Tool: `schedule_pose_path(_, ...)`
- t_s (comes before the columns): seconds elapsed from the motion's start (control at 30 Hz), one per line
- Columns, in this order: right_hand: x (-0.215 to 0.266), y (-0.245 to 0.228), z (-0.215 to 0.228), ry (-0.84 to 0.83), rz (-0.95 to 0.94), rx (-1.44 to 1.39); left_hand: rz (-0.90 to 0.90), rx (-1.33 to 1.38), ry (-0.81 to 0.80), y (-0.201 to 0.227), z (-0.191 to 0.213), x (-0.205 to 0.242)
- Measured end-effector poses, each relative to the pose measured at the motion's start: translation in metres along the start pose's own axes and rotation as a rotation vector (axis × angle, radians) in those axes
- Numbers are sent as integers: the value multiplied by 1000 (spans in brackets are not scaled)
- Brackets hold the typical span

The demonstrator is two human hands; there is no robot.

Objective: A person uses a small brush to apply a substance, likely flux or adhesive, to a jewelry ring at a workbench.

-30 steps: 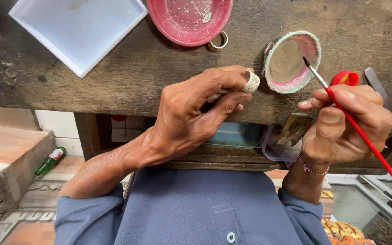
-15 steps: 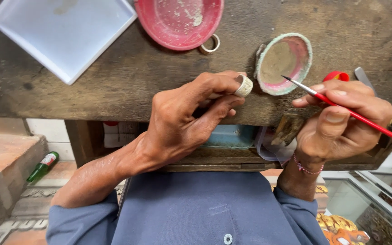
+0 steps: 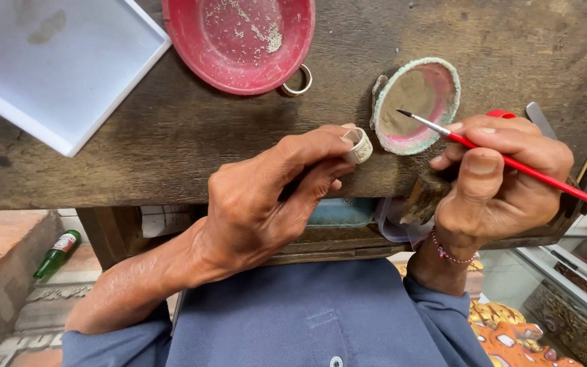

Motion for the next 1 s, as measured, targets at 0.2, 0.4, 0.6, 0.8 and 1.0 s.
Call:
schedule_pose_path(0.2, 1, 6, 2, -3, 25, 10, -29, 95, 21, 5, 3, -5)
schedule_pose_path(0.4, 1, 2, -2, -9, 10, 15, -30, 63, -2, 5, 2, -8)
schedule_pose_path(0.6, 1, 1, -3, -12, 15, 12, -30, 84, 6, 4, 2, -8)
schedule_pose_path(0.8, 1, 1, -3, -27, 29, 39, -34, 91, 11, 5, 3, -9)
schedule_pose_path(1.0, 2, 3, -2, -33, 55, 60, -25, 99, 3, 4, 2, -9)
Point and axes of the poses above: each hand's wrist, its own x-axis away from the middle knuckle, its own z-axis out of the back of the hand, y = z × x, the point moved 10 cm from there along -x, towards the middle knuckle, and after that the axes turned 2 degrees about -x, right-handed, at the moved point
